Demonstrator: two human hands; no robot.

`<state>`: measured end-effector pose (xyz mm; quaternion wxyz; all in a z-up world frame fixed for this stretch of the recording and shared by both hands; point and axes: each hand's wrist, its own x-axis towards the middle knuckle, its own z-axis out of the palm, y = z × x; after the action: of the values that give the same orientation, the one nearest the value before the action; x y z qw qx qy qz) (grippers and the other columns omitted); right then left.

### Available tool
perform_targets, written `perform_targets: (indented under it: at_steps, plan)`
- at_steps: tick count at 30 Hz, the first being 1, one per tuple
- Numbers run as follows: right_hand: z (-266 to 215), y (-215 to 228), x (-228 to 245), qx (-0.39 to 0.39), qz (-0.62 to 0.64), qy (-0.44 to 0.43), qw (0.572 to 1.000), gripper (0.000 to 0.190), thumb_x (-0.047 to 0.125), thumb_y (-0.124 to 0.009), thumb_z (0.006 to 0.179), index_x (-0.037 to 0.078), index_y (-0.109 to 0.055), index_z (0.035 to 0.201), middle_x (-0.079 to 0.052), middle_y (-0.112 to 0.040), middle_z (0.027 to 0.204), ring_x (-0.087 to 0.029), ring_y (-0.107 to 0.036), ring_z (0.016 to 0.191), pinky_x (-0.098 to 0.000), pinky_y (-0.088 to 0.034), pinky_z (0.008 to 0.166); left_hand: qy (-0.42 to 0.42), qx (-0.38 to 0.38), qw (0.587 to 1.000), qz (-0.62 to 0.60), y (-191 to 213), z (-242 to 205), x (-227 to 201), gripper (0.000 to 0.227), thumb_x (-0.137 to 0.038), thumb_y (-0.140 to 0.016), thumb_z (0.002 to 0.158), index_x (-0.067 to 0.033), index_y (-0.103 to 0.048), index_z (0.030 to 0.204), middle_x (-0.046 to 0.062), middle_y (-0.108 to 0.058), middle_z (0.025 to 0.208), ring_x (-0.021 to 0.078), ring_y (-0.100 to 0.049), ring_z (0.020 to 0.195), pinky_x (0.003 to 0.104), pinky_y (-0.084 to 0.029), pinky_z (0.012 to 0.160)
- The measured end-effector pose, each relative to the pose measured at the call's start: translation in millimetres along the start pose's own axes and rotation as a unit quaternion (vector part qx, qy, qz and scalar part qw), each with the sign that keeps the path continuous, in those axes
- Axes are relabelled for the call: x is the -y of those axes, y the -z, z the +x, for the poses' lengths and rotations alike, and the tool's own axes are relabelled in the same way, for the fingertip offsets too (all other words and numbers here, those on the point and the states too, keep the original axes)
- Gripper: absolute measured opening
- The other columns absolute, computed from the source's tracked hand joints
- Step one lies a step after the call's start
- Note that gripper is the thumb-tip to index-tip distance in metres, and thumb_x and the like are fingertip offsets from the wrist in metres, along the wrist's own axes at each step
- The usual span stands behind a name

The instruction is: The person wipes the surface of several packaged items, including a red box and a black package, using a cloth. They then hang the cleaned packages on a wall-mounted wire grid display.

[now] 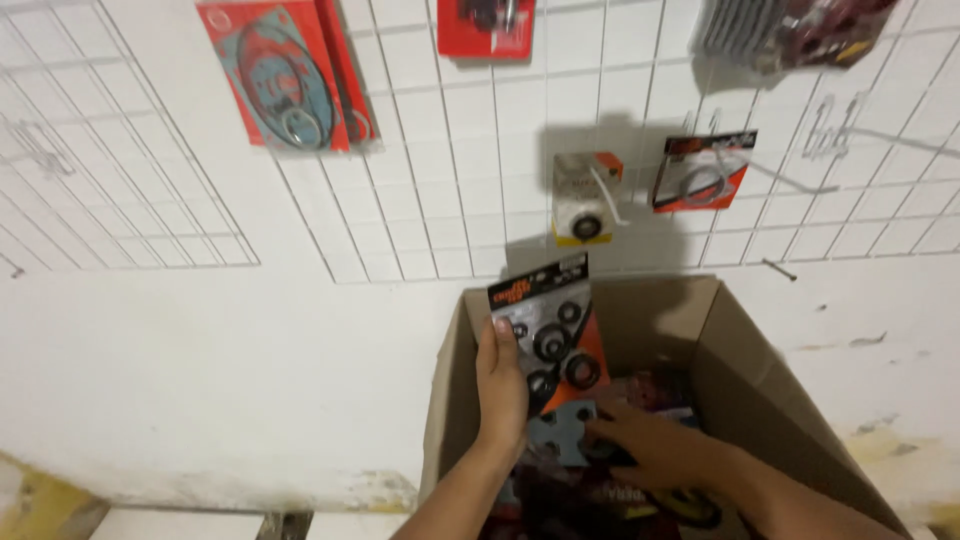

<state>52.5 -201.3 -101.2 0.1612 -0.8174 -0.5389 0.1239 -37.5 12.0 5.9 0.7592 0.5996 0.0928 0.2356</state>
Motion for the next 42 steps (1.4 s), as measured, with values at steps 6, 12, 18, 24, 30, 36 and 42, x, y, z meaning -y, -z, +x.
perform_targets:
  at_steps: [6,12,18,24,30,36,42]
  plan:
    - [8.8,-34.1,-31.5,0.035,0.059,-0.078,0.995,0.069,0.024,-0.068,0.092,0.016,-0.037,0.153,-0.01,-0.039,0.149,-0.031,-0.047,0.13,-0.044,-0.042,0.108,0.105,-0.012,0.981,-0.162,-3.3,-12.4,-20.9,0.045,-0.027,-0.041,0.1,-0.0002,-0.066,0.126,0.013,-0.067,0.12,0.0234,-0.057,0.109,0.035,-0.041,0.098]
    - [-16.7,49.8,4.5,0.032,0.268,-0.24,0.932,0.082,0.037,-0.096,0.069,0.016,-0.056,0.137,-0.001,-0.071,0.11,-0.01,-0.065,0.087,-0.0255,-0.056,0.077,0.092,0.04,0.982,-0.157,-3.6,-16.2,-30.2,0.044,-0.014,-0.036,0.091,0.002,-0.065,0.12,0.015,-0.064,0.114,0.0264,-0.049,0.101,0.036,-0.035,0.095]
    - [-36.5,86.8,51.8,-0.241,0.41,-0.281,0.833,0.069,0.013,-0.081,0.083,0.013,-0.061,0.148,-0.002,-0.073,0.145,-0.017,-0.071,0.124,-0.0322,-0.057,0.102,0.095,0.028,0.989,-0.113,-8.9,-19.6,-49.6,0.048,-0.014,-0.041,0.092,-0.0045,-0.066,0.133,0.008,-0.069,0.127,0.0192,-0.055,0.116,0.031,-0.034,0.104]
    - [-39.8,108.4,103.7,-0.371,0.378,-0.16,0.833,0.019,-0.001,-0.077,0.086,-0.005,-0.083,0.104,-0.016,-0.09,0.081,-0.02,-0.074,0.061,-0.0321,-0.061,0.056,-0.022,0.081,0.996,-0.011,-4.3,-28.0,-62.9,0.046,-0.015,-0.044,0.093,-0.0082,-0.067,0.132,0.003,-0.073,0.127,0.0141,-0.06,0.118,0.027,-0.039,0.105]
    - [-22.7,138.5,110.2,-0.467,0.403,-0.026,0.787,0.028,-0.009,-0.072,0.085,-0.011,-0.08,0.112,-0.02,-0.087,0.095,-0.025,-0.076,0.078,-0.0348,-0.06,0.071,-0.091,0.215,0.947,-0.222,-3.2,5.3,-109.2,0.035,-0.017,-0.042,0.091,0.0,-0.055,0.119,0.014,-0.059,0.109,0.022,-0.051,0.097,0.036,-0.04,0.09]
    - [-4.2,225.6,165.3,-0.51,0.295,-0.034,0.807,0.031,-0.006,-0.07,0.088,-0.006,-0.075,0.118,-0.019,-0.072,0.071,-0.026,-0.064,0.052,-0.0358,-0.053,0.048,-0.37,0.207,0.906,0.0,-9.1,50.6,-175.0,0.052,0.006,-0.057,0.092,-0.01,-0.034,0.136,0.009,-0.048,0.11,0.0115,-0.05,0.082,0.023,-0.043,0.068]
    - [34.2,289.7,150.3,-0.561,0.278,0.124,0.77,0.055,0.0,-0.069,0.091,0.008,-0.054,0.143,-0.011,-0.071,0.081,-0.021,-0.067,0.059,-0.0354,-0.062,0.049,-0.442,0.142,0.877,0.128,-17.7,61.9,-253.9,0.055,-0.007,-0.064,0.094,-0.018,-0.04,0.143,0.012,-0.067,0.104,0.0195,-0.067,0.08,0.031,-0.056,0.065]
